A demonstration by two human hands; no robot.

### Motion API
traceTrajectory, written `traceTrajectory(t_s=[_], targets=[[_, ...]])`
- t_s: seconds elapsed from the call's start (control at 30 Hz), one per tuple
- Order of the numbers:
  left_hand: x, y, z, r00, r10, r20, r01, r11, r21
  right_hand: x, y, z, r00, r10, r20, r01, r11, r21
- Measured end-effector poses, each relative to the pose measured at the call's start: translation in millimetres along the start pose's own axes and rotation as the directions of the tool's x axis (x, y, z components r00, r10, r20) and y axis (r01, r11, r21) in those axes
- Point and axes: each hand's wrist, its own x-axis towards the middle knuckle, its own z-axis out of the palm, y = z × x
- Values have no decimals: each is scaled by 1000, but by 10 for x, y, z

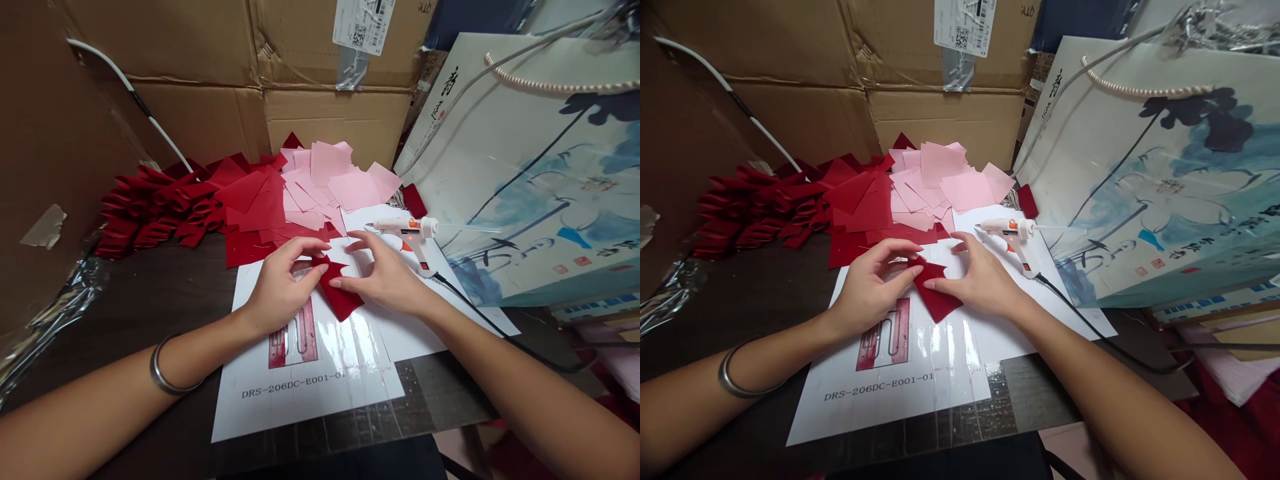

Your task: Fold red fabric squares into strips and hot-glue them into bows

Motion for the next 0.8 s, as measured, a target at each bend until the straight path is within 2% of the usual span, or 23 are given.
traceTrajectory(t_s=[0.1, 0.2, 0.27, 0.37, 0.43, 0.5, 0.53, 0.6, 0.63, 0.7, 0.8], targets=[[2, 34, -21, 994, 77, -81, -82, 995, -54, 10, -32, -24, 970, 60, 237, -145, 922, 358], [-24, 80, -27, 979, 163, -122, -173, 982, -71, 8, -65, -18, 904, -9, 428, -266, 771, 578], [-57, 119, -6, 970, 204, -129, -214, 974, -71, -4, -78, 3, 878, -81, 471, -269, 730, 628], [-48, 185, -5, 965, 244, -92, -248, 968, -41, -28, -77, 36, 873, -123, 471, -224, 758, 613], [56, 218, -117, 968, 246, -49, -245, 969, 24, -41, -72, 48, 881, -117, 458, -218, 759, 613], [242, 227, -367, 956, 283, -77, -260, 940, 220, -47, -77, 47, 893, -80, 442, -245, 738, 629], [349, 218, -536, 948, 301, -102, -238, 886, 399, -48, -83, 44, 900, -53, 432, -263, 726, 636], [550, 173, -906, 955, 269, -127, -87, 659, 747, -46, -100, 32, 917, -6, 399, -277, 710, 647], [629, 139, -1082, 966, 208, -153, 14, 551, 834, -44, -108, 26, 926, 9, 378, -273, 708, 651], [728, 57, -1364, 987, 51, -152, 120, 399, 909, -36, -113, 16, 942, 27, 336, -256, 707, 659], [764, -56, -1566, 985, -45, -166, 172, 257, 951, -23, -89, 7, 953, 72, 296, -261, 694, 671]])
